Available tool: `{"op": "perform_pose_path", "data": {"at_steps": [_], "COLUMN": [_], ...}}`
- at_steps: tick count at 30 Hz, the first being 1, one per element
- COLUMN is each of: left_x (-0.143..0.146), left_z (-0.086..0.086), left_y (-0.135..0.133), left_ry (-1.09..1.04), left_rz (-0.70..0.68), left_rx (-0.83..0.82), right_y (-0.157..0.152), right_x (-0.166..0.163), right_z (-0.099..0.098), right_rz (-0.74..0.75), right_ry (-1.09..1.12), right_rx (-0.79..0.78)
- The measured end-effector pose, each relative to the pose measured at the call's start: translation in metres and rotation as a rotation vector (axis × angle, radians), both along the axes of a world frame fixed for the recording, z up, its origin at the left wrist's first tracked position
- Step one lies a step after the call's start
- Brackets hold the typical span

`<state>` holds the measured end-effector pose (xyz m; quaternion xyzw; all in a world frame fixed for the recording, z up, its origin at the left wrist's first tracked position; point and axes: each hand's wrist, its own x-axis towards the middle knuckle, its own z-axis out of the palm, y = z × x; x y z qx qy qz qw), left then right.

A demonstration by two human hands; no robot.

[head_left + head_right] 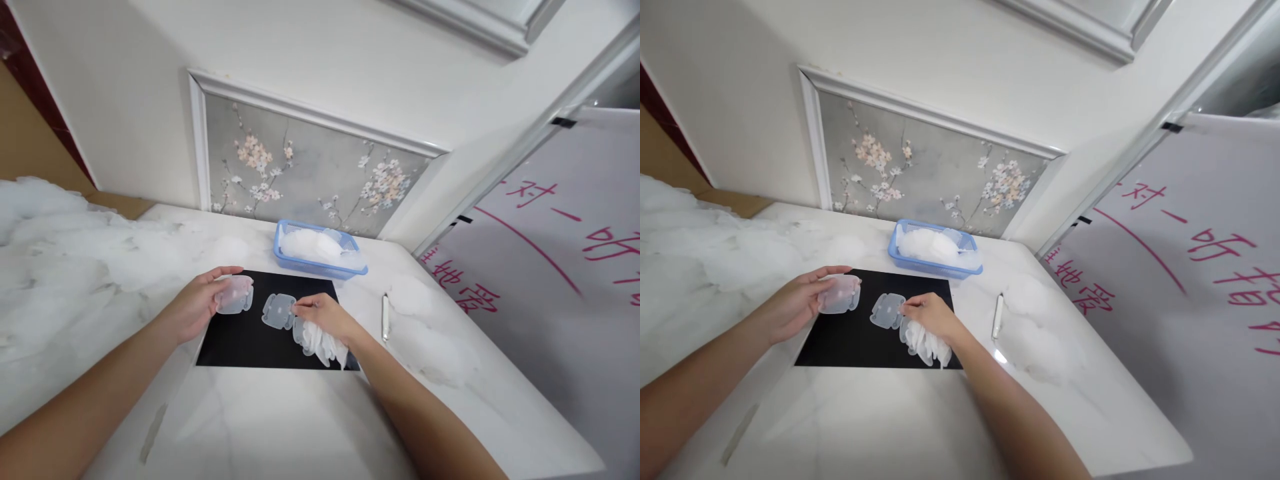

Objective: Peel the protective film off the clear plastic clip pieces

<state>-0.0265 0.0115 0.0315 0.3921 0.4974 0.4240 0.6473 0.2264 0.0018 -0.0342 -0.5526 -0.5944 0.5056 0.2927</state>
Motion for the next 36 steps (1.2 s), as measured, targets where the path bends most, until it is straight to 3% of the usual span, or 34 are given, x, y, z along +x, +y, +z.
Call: {"op": "perform_pose_path", "data": {"at_steps": [22, 27, 33, 36], "left_x": [0.006, 0.007, 0.009, 0.010], "left_z": [0.000, -0.003, 0.001, 0.003], "left_y": [-0.004, -0.005, -0.009, -0.010], "left_ry": [-0.129, -0.183, -0.214, -0.217], "left_rz": [-0.106, -0.146, -0.179, -0.182], "left_rx": [-0.176, -0.179, -0.183, -0.181], "right_y": [-0.008, -0.017, -0.024, -0.023], "right_x": [-0.010, -0.013, -0.021, -0.024], "right_z": [0.007, 0.011, 0.006, 0.002], "right_rz": [-0.135, -0.202, 0.001, 0.033], "right_ry": [0.076, -0.184, -0.550, -0.663], "right_rx": [0.156, 0.475, 0.948, 1.134]}}
